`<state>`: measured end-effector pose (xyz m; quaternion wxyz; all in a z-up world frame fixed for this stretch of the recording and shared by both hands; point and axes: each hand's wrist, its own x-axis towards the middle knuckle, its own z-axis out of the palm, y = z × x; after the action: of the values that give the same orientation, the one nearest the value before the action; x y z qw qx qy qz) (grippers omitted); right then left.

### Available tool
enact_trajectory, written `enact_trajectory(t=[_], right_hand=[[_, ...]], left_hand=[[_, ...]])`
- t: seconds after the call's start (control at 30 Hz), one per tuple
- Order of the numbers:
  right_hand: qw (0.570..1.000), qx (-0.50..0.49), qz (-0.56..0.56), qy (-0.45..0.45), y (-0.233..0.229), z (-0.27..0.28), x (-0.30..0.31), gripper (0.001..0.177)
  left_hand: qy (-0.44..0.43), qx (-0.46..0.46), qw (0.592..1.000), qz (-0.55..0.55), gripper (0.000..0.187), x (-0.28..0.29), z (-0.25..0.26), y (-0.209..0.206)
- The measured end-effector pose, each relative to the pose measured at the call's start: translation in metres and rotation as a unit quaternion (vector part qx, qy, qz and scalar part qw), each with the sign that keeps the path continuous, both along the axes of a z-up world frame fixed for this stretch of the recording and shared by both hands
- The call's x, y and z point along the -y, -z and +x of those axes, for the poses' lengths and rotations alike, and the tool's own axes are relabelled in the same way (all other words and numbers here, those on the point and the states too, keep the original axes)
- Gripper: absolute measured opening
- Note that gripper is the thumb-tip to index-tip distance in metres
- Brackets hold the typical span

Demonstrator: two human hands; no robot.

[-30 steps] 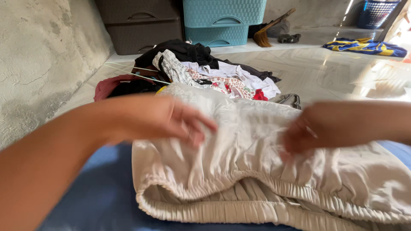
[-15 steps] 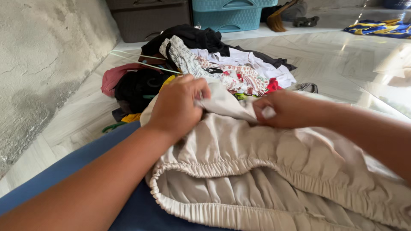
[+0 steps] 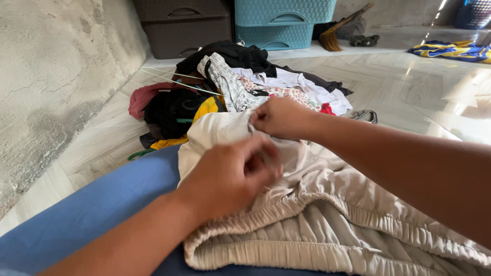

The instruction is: The person folds a blue and yellow jersey and then a pair of light-colored shorts on a blue-covered surface. The person smooths the jersey, folds the sleeves and body, then picks up the shorts, turns them inside out, and folds them neatly.

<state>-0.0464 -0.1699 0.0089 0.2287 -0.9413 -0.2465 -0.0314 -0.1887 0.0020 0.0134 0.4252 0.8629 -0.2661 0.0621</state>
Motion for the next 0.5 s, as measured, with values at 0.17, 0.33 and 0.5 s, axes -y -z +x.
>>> enact_trajectory(t=[0.17,0.33,0.5], right_hand=[[0.990,-0.132,0.041,0.033,0.022,0.015,-0.002,0.023],[0.930,-0.075,0.352,0.072,0.030,0.004,0.031,0.021],[0.673,-0.131,0.723,0.088,-0.021,-0.034,0.073,0.011]], left_hand=[[-0.173,0.089,0.976,0.094,0.024,-0.009,0.084,0.019],[-0.234,-0.021,0.892,0.387,0.030,-0.024,0.171,0.032],[-0.288,-0.152,0.945,0.031,0.022,-0.062,0.177,0.017]])
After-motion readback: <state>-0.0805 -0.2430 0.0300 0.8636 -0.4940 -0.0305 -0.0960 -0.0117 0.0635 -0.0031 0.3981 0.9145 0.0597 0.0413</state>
